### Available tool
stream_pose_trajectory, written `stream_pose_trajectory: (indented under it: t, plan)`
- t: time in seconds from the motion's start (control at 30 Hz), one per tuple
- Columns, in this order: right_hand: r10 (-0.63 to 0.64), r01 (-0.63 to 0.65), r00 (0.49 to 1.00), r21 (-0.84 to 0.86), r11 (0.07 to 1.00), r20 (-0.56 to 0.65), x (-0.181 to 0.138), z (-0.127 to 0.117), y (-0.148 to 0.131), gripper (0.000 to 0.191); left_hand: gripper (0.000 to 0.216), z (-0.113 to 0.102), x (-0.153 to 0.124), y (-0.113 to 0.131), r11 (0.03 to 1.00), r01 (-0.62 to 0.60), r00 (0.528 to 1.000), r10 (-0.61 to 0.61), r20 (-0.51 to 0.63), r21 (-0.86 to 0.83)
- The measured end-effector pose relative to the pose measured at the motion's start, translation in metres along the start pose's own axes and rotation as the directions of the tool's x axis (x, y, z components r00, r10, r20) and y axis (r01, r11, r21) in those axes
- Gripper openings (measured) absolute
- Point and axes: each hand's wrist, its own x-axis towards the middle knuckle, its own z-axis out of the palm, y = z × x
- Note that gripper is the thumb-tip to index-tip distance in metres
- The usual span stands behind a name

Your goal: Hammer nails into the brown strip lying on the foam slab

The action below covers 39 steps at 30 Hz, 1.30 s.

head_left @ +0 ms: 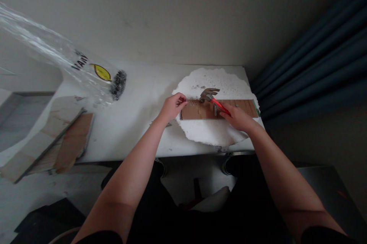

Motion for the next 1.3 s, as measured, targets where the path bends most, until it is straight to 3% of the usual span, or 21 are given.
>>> stream_pose_trajectory:
  t: [0.5,1.3]
  plan:
    - [0.012,-0.012,1.000,0.004,1.000,0.016,-0.0011,-0.0030,-0.0036,0.049,0.012,-0.0022,0.0002,0.0057,1.000,0.023,0.999,-0.023,-0.037,-0.020]
    - [0.020,-0.020,1.000,0.020,1.000,-0.006,-0.0011,-0.0026,-0.0028,0.049,0.011,-0.0003,0.0003,0.0008,1.000,0.008,1.000,-0.008,0.001,0.006]
